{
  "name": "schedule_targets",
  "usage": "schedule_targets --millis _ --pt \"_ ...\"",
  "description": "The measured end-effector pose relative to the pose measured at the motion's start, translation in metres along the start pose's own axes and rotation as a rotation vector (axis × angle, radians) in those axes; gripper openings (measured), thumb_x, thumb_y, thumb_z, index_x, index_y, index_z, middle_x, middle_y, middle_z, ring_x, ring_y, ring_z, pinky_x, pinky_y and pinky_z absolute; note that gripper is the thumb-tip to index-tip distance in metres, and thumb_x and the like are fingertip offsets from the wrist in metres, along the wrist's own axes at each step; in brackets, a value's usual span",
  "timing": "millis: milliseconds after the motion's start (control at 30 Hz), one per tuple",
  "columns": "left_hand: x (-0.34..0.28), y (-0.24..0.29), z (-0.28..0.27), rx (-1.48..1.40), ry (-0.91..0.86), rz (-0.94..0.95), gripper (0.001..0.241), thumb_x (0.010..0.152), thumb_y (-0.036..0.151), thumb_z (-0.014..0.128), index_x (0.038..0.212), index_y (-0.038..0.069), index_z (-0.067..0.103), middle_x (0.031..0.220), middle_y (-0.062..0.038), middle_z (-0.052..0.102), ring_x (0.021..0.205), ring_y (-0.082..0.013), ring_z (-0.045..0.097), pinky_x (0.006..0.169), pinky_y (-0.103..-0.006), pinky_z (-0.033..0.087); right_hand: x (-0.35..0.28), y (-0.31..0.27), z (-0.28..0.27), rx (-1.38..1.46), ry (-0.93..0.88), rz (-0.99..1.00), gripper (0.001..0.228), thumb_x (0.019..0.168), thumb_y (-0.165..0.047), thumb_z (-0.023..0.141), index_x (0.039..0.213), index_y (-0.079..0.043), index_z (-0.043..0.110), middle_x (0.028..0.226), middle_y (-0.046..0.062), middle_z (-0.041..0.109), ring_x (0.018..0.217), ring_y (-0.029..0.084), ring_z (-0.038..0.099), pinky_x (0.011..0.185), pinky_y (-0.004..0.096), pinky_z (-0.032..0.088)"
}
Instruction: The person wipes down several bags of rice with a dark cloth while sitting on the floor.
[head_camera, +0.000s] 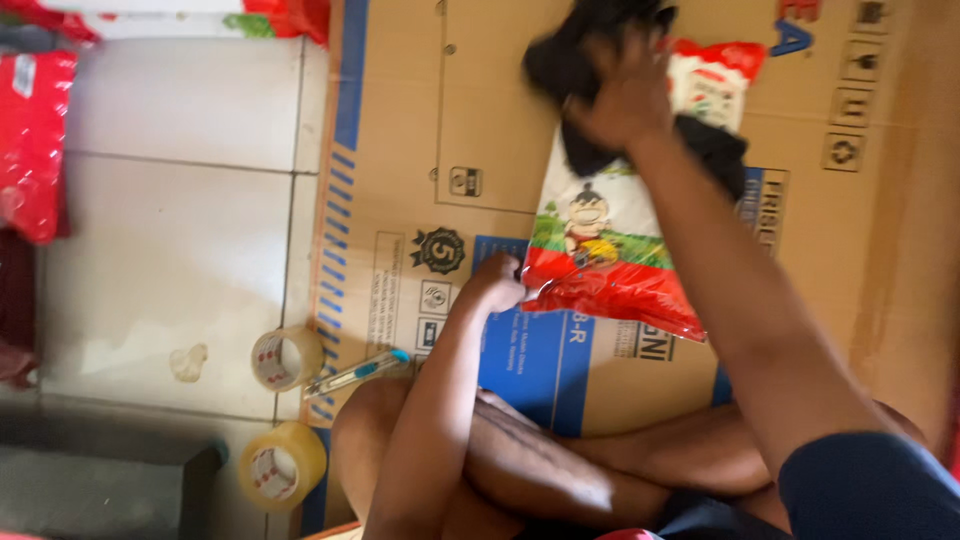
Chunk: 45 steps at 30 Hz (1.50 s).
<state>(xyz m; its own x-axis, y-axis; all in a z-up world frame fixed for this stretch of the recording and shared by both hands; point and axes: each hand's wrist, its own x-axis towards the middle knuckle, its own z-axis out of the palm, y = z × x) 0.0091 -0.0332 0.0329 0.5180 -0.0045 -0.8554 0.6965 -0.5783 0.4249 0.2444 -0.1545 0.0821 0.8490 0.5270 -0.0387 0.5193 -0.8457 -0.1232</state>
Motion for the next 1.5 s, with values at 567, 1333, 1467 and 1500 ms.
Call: schedule_targets --millis 567,1333,1467,1500 --pt "0.013 -0.029 0.021 -0.243 -0.078 0.168 0.052 0.084 0.011 0.084 0.125 -0.014 0.065 0.112 -0.039 0.068 0.097 -0.0441 0.074 0.079 -0.0429 0.064 -0.322 0.007 0.089 0.083 0.191 0.387 0.076 0.077 -0.033 0.087 0.145 -0.022 0.055 0.171 0.022 0.023 0.149 0.054 0.034 0.122 0.076 0.018" --pt "0.008 -0.042 0.008 -0.107 0.057 0.364 0.040 0.072 0.003 0.087 0.110 0.000 0.076 0.105 -0.017 0.080 0.111 -0.0385 0.072 0.094 -0.0418 0.061 -0.283 -0.018 0.105 0.203 0.278 -0.575 0.034 0.105 -0.031 0.044 0.129 -0.024 0.067 0.132 0.010 0.066 0.137 0.037 0.058 0.121 0.053 0.036" --pt "0.011 -0.046 0.017 -0.189 0.008 0.362 0.046 0.066 0.010 0.100 0.105 0.001 0.078 0.096 -0.015 0.080 0.096 -0.0259 0.077 0.080 -0.0318 0.064 -0.314 0.053 0.096 0.158 0.259 -0.632 0.024 0.101 -0.029 0.054 0.112 -0.020 0.074 0.136 0.009 0.068 0.132 0.037 0.061 0.117 0.051 0.043" --pt "0.011 -0.048 0.013 -0.270 -0.057 0.367 0.047 0.070 0.004 0.096 0.108 -0.005 0.072 0.093 -0.013 0.075 0.092 -0.0229 0.075 0.078 -0.0298 0.064 -0.322 0.077 0.088 0.174 0.193 -0.629 0.032 0.083 -0.025 0.067 0.113 -0.016 0.072 0.138 0.013 0.067 0.133 0.041 0.060 0.117 0.054 0.044"
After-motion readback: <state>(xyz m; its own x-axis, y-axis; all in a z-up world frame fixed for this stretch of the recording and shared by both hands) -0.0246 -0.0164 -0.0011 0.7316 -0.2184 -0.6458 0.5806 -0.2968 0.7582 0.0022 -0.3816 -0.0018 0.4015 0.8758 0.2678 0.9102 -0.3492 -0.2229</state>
